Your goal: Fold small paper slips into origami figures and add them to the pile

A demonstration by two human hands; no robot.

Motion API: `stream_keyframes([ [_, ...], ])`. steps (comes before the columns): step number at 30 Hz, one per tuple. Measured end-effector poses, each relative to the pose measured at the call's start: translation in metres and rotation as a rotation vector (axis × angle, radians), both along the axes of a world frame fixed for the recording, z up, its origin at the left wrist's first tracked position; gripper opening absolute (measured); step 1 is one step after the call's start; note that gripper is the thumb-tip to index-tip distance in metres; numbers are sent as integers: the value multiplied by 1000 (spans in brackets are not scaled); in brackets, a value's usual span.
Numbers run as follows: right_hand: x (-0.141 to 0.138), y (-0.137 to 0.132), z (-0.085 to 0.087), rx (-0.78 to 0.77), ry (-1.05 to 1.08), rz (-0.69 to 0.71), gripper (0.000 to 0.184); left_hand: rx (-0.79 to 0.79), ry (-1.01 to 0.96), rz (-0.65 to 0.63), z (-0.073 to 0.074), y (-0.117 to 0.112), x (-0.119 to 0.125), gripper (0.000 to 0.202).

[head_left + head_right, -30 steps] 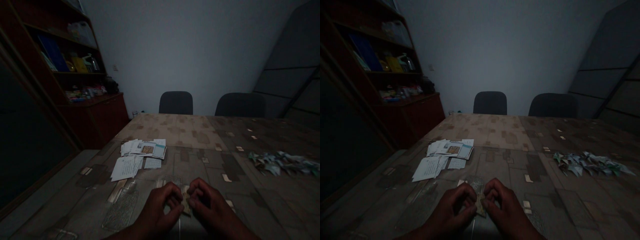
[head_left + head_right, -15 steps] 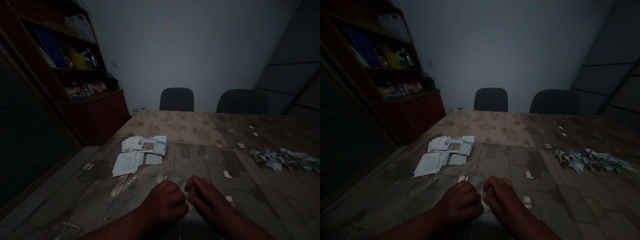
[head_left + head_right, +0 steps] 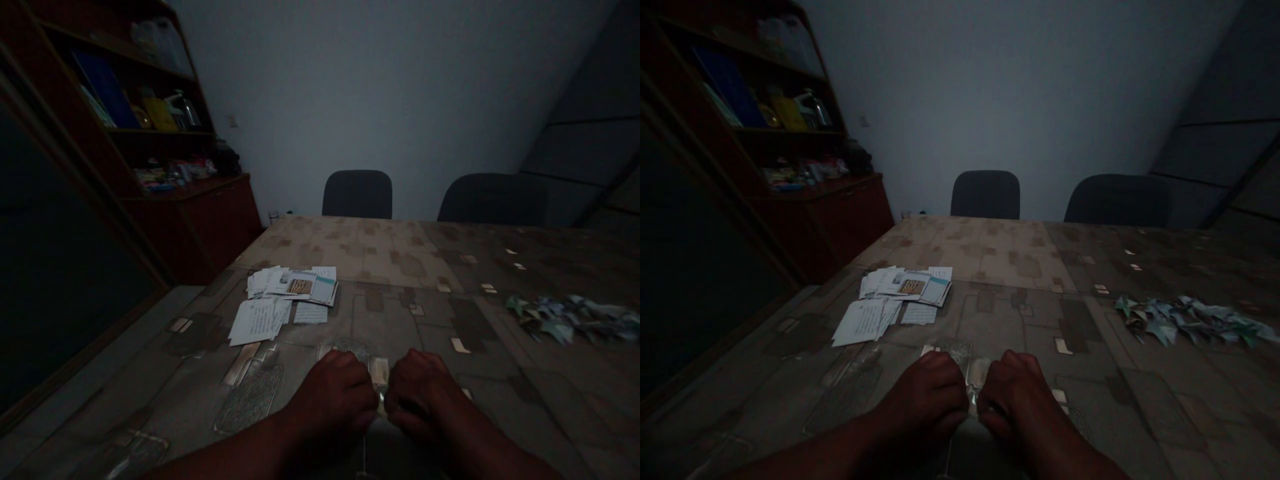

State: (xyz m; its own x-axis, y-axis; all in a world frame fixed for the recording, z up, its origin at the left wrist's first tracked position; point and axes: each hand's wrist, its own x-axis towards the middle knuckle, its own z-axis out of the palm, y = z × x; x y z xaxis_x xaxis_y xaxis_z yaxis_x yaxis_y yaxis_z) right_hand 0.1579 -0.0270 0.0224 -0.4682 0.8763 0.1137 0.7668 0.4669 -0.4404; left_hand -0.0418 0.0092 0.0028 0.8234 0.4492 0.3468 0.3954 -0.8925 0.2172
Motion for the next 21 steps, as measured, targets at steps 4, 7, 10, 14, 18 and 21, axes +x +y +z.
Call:
stream_keyframes([
  [4, 5, -5, -1, -11, 78, 9, 18, 35, -26, -15, -1, -1, 1, 15],
  [7, 8, -5, -1, -4, 103, 16, 25, 124, -24, -34, -1, -1, 1, 16],
  [10, 8, -4, -1, -24, 79, 0, 27, 171, -21, -36, -3, -1, 2, 15],
  [14, 7, -5, -2, -22, 92, -23, 34, 95, -56, 20, -5, -1, 3, 16],
  [18, 4, -4, -4, -23, 68, -19, 22, -83, -39, 96, -2, -3, 5, 12],
  [21, 2, -1, -7, -9, 18, -30, 15, -154, -22, 124, 0, -4, 6, 7],
])
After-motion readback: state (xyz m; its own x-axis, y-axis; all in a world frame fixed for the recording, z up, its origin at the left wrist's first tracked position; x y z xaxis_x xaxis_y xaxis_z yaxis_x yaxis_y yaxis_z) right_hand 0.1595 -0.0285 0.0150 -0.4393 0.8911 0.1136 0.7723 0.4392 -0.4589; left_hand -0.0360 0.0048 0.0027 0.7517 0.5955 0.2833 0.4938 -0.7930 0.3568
